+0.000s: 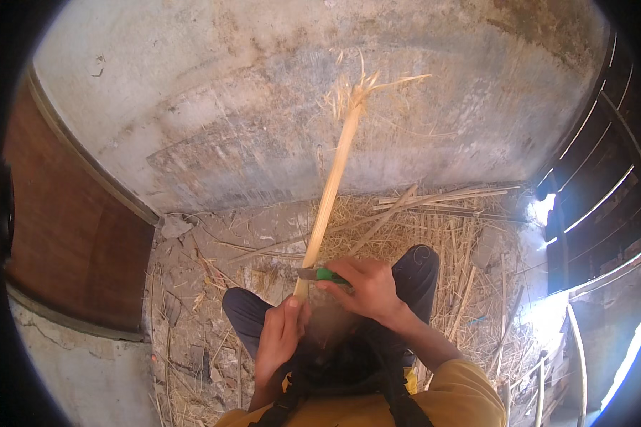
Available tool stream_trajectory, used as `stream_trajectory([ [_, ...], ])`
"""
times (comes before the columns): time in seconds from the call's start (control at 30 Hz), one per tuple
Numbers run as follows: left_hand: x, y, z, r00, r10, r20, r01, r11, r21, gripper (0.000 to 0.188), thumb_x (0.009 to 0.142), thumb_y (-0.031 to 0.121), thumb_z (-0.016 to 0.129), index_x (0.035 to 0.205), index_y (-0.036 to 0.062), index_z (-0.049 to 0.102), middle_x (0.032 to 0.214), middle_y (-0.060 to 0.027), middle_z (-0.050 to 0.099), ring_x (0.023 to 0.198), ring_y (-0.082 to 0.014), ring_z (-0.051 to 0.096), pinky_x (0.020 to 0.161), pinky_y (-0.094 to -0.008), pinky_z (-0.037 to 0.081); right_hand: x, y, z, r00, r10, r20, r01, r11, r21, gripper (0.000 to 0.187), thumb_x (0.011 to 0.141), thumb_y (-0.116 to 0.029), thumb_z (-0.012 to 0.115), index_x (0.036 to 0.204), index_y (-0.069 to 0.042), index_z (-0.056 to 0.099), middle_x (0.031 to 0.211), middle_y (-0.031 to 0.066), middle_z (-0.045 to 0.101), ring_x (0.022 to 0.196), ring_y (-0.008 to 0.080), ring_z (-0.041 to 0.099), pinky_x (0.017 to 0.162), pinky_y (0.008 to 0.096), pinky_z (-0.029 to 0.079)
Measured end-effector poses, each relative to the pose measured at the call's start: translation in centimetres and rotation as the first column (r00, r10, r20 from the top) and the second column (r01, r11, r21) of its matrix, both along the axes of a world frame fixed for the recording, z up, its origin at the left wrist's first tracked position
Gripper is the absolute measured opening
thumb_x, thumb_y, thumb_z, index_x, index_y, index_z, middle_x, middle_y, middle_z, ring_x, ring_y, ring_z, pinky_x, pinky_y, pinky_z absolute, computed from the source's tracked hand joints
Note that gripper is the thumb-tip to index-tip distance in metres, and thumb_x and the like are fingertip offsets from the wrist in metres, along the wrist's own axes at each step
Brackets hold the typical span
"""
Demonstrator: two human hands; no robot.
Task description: The person uses a knife to shave thin strips from a length of bamboo, creating a frayed end.
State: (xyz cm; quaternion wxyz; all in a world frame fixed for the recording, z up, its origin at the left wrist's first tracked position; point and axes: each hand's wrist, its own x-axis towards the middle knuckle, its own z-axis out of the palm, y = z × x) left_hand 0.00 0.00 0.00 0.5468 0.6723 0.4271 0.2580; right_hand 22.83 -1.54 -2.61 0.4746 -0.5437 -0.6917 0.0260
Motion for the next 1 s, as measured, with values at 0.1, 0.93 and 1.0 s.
stream_trajectory([
  [0.1, 0.7, 0.1, 0.5, 0.999, 0.022, -0.037, -0.018, 0.995, 0.098, 0.042, 0.118, 0.029, 0.037, 0.098, 0.0005, 0.060, 0.064, -0.0124, 0.053, 0.054, -0.0299, 0.054, 0.059, -0.0442, 0.043, -0.4, -0.4, 0.2, 0.998, -0.036, 0.044, 0.036, 0.999, 0.007, 0.030, 0.088, -0.035, 0.087, 0.106, -0.013, 0.077, 0.083, 0.0036, 0.074, 0.066, 0.0262, 0.072, 0.058, 0.0381, 0.056],
  [0.93, -0.4, -1.7, -0.8, 0.995, -0.039, -0.091, 0.062, 0.964, 0.260, 0.036, 0.117, 0.021, 0.039, 0.094, -0.0018, 0.057, 0.071, -0.0201, 0.052, 0.064, -0.0413, 0.054, 0.062, -0.0465, 0.044, 2.8, 1.4, 2.5, 0.967, -0.246, 0.061, 0.235, 0.962, 0.142, 0.030, 0.087, -0.033, 0.089, 0.106, -0.011, 0.081, 0.084, 0.0053, 0.079, 0.067, 0.0249, 0.075, 0.058, 0.0342, 0.056],
  [1.0, -0.6, -1.9, -0.7, 0.994, -0.021, -0.103, 0.047, 0.965, 0.257, 0.036, 0.116, 0.020, 0.040, 0.094, -0.0022, 0.058, 0.070, -0.0203, 0.053, 0.064, -0.0410, 0.056, 0.063, -0.0473, 0.045, 3.0, 1.6, 2.7, 0.971, -0.231, 0.060, 0.222, 0.966, 0.136, 0.029, 0.087, -0.031, 0.089, 0.106, -0.010, 0.081, 0.086, 0.0059, 0.080, 0.068, 0.0251, 0.076, 0.059, 0.0341, 0.057],
])
